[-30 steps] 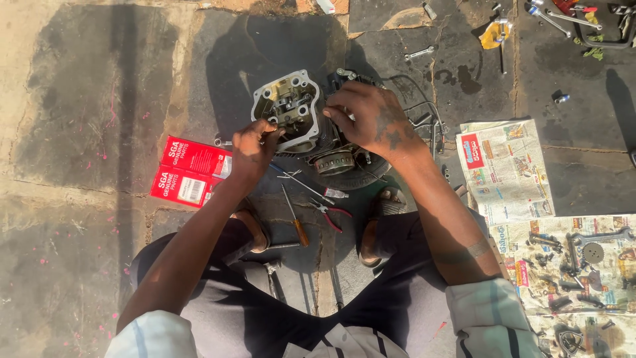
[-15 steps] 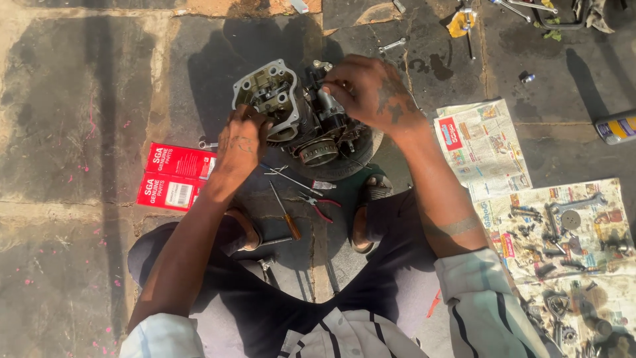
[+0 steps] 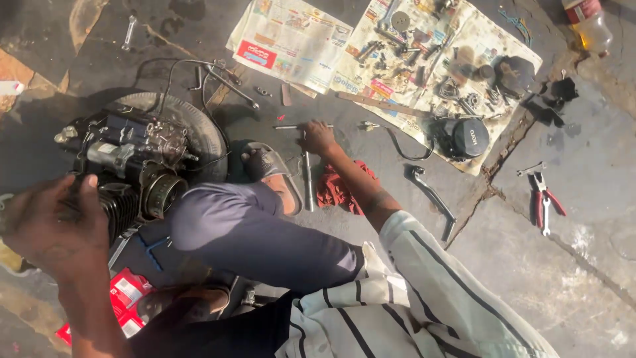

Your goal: The recorder is assembling or repairing parts within a motorcycle engine block using various hand tools.

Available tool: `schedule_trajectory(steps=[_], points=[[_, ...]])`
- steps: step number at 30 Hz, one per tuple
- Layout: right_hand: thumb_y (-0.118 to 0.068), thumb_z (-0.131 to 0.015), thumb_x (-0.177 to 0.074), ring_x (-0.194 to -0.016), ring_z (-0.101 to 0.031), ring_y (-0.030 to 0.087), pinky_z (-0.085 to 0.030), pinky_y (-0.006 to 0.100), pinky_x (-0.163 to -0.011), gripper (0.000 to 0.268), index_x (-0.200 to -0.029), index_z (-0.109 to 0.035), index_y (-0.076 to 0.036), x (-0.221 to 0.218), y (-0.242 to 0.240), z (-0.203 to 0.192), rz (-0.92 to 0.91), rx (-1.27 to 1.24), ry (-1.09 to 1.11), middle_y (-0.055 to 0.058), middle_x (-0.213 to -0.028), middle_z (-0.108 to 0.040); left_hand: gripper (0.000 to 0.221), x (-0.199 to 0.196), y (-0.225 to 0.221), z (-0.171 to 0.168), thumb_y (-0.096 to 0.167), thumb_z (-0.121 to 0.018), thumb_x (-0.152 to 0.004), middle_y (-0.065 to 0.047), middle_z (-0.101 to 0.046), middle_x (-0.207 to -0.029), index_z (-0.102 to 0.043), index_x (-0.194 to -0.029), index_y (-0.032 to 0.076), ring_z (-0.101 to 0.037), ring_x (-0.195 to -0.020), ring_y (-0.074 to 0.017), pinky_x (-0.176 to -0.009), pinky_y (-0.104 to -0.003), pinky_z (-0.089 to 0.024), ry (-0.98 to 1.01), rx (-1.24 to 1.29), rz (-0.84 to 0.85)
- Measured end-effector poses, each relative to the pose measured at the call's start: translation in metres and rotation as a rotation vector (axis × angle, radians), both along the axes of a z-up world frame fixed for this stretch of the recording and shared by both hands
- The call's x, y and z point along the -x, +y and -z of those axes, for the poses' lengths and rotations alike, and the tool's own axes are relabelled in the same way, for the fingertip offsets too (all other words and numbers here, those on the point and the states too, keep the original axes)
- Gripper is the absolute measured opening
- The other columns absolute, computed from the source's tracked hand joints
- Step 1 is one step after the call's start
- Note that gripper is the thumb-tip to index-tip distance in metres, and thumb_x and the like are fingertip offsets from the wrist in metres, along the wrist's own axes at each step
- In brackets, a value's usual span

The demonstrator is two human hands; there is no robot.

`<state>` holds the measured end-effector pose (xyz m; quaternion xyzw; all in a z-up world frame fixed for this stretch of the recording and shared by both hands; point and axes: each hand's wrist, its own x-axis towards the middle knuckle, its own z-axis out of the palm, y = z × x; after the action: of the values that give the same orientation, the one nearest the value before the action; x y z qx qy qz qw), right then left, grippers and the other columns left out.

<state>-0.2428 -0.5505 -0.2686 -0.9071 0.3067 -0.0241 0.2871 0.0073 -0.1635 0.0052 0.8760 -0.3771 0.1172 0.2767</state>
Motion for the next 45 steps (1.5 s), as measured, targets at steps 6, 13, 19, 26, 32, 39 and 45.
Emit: schedule_trajectory(steps=[6, 13, 19, 26, 32, 39, 45], points=[[-0.044, -0.080, -0.077, -0.135, -0.044, 0.042, -0.042, 0.062, -0.101, 0.073, -0.145, -0.056, -0.033, 0.180, 0.057, 0.085, -0.076, -0.079, 0.573, 0.011, -0.151, -0.045, 0.030, 0.056, -0.195, -0.045, 0.024, -0.089, -0.096, -0.013, -0.072, -0.111, -0.074, -0.114, 0.005, -0.068, -0.098, -0.0324, -0.086, -0.042, -0.054, 0.139, 0.072, 0.295], [-0.028, -0.075, -0.087, -0.108, -0.069, 0.024, -0.052, 0.043, -0.096, 0.048, -0.132, -0.064, -0.019, 0.178, 0.027, 0.104, -0.292, -0.502, 0.446, 0.005, -0.116, -0.075, 0.053, 0.131, -0.331, 0.039, 0.038, -0.087, -0.083, -0.018, -0.071, -0.114, -0.068, -0.123, 0.009, -0.067, -0.101, -0.0409, -0.083, -0.052, -0.053, 0.419, -0.162, 0.571], [-0.025, -0.070, -0.094, -0.097, -0.074, 0.026, -0.061, 0.041, -0.083, 0.045, -0.130, -0.065, 0.001, 0.067, -0.077, 0.094, 0.809, -1.244, -0.377, 0.014, -0.108, -0.076, 0.071, 0.136, -0.324, 0.089, 0.045, -0.083, -0.078, -0.016, -0.060, -0.136, -0.057, -0.139, 0.019, -0.053, -0.129, -0.0407, -0.105, -0.059, -0.041, 0.508, -0.930, 0.481], [-0.023, -0.076, -0.092, -0.111, -0.068, 0.032, -0.060, 0.045, -0.093, 0.050, -0.131, -0.058, 0.003, -0.017, -0.174, 0.176, 1.302, -1.261, -0.692, 0.019, -0.120, -0.067, 0.073, 0.112, -0.354, 0.074, 0.044, -0.081, -0.081, -0.018, -0.060, -0.136, -0.054, -0.144, 0.017, -0.055, -0.126, -0.0391, -0.101, -0.057, -0.042, 0.406, -0.663, 0.446], [-0.012, -0.061, -0.100, -0.116, -0.061, 0.017, -0.049, 0.031, -0.101, 0.035, -0.132, -0.050, -0.003, -0.006, -0.199, 0.107, 0.485, -0.759, -0.805, 0.009, -0.131, -0.061, 0.069, 0.097, -0.393, 0.113, 0.041, -0.082, -0.080, -0.017, -0.065, -0.127, -0.057, -0.139, 0.016, -0.061, -0.119, -0.0386, -0.095, -0.056, -0.047, 0.497, -0.646, 0.507], [-0.022, -0.063, -0.099, -0.087, -0.065, 0.027, -0.051, 0.043, -0.081, 0.017, -0.109, -0.067, -0.009, 0.134, -0.155, 0.067, 0.883, 0.112, -0.063, 0.011, -0.099, -0.067, 0.062, 0.143, -0.420, 0.225, 0.039, -0.079, -0.087, -0.019, -0.067, -0.125, -0.059, -0.139, 0.013, -0.064, -0.116, -0.0398, -0.093, -0.052, -0.052, 0.664, -0.626, 0.571], [-0.024, -0.060, -0.100, -0.098, -0.056, 0.037, -0.042, 0.050, -0.090, 0.029, -0.122, -0.063, -0.006, 0.251, -0.089, 0.105, 0.789, 0.378, 0.094, 0.017, -0.103, -0.060, 0.059, 0.181, -0.432, 0.258, 0.038, -0.077, -0.088, -0.018, -0.065, -0.131, -0.059, -0.138, 0.011, -0.061, -0.122, -0.0383, -0.098, -0.051, -0.051, 0.812, -0.743, 0.600]])
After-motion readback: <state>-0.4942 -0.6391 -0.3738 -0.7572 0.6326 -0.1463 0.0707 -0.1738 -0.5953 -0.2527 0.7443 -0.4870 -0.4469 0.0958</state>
